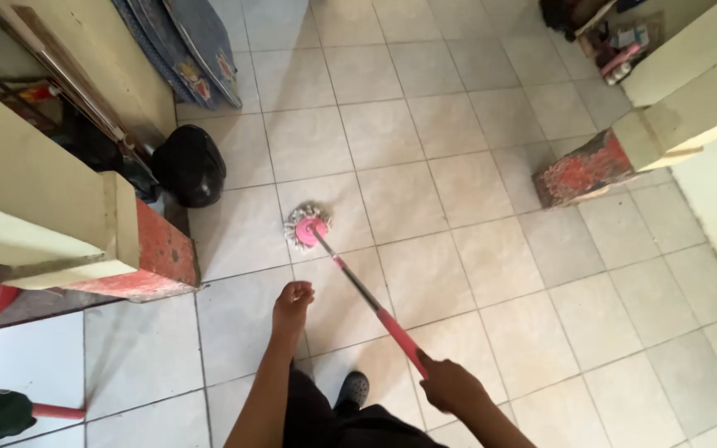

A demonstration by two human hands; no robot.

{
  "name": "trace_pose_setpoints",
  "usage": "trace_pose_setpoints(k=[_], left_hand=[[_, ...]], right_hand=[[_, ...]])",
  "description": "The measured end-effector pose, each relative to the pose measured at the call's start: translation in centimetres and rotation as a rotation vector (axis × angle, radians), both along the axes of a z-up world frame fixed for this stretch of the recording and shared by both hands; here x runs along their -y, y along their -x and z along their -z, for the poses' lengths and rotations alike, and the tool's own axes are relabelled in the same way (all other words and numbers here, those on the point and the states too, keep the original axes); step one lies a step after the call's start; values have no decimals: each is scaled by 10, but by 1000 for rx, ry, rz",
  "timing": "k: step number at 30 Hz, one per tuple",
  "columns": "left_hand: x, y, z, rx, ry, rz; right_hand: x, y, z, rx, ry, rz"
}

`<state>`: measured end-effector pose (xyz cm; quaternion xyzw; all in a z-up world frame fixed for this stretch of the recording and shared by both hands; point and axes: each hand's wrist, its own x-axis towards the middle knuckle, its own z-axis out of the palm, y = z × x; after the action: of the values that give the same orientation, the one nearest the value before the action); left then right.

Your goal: Mopping the tiled floor in a residential area.

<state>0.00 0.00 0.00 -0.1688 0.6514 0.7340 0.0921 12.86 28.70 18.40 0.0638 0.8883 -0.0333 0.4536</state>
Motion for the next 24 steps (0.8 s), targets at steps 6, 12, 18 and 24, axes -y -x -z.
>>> trace_pose_setpoints(k=[6, 12, 18, 24], left_hand=[[16, -3, -31, 74, 54, 2], [43, 22, -34, 166, 79, -5], [77, 90, 22, 79, 192, 59], [117, 169, -7, 196, 207, 120]], right_hand=[[1, 26, 45, -101, 65, 12], [53, 138, 115, -194, 102, -6], [132, 290, 136, -253, 125, 41], [193, 446, 183, -286, 59, 60]])
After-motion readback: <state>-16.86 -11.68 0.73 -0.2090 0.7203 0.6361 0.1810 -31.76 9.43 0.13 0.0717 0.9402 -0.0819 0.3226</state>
